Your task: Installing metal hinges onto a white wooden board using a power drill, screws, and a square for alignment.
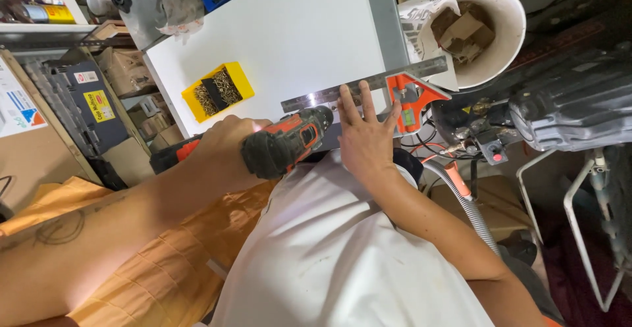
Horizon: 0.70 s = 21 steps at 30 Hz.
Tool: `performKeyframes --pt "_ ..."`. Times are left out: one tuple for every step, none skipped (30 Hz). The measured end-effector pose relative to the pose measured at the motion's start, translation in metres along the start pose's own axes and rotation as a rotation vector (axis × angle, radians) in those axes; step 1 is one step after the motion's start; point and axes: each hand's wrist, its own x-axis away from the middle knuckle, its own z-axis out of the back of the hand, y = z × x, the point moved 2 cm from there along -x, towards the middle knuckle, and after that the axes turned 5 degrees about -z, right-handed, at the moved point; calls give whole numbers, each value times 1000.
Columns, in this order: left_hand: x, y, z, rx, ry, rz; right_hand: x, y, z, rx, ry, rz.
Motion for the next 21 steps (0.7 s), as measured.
performKeyframes --pt "3 3 4 22 -26 4 0 0 0 3 -2 -4" --pt "2 2 3 21 -26 1 0 1 -1 4 -3 -6" --pt "0 0 1 38 -28 -4 0 2 -3 -3 1 -3" --pt "0 -2 -1 57 -30 -4 0 1 -4 -13 4 4" --pt "0 1 1 57 -31 -1 0 0 -5 -15 3 7" --pt "0 3 3 52 -35 14 0 0 -5 -10 12 7" --pt "1 5 5 46 -40 29 0 1 -5 -5 22 7" --pt "-1 2 2 46 -40 28 0 1 -5 -3 22 6" --pt "-4 0 -1 32 -25 6 0 2 -5 -8 28 6" --pt "-5 -4 -4 19 -9 -13 0 1 -5 -14 35 9" --pt "-8 -9 -10 20 -8 -12 0 1 -5 -13 36 11" --pt "-12 -14 -14 -11 19 -21 0 1 -6 -6 42 13" --pt "-17 -19 -19 -43 46 -29 0 1 -7 1 49 15" --pt "-15 -15 -17 -41 41 -31 1 2 -7 2 44 14" --pt "-14 -12 -15 -44 36 -10 2 3 -8 8 47 4" --pt "-12 -10 -12 -44 40 16 -1 3 -8 15 59 3" --pt "-14 -16 -17 -39 44 21 0 2 -8 17 62 10" --pt "-16 -19 -20 -37 77 -17 0 2 -8 13 61 9" --pt "-18 -23 -23 -35 111 -55 0 3 -7 9 61 8" --pt "-16 -20 -22 -35 113 -59 0 3 -7 12 62 6" --pt "-14 -17 -21 -41 99 -32 -1 4 -7 18 67 3"
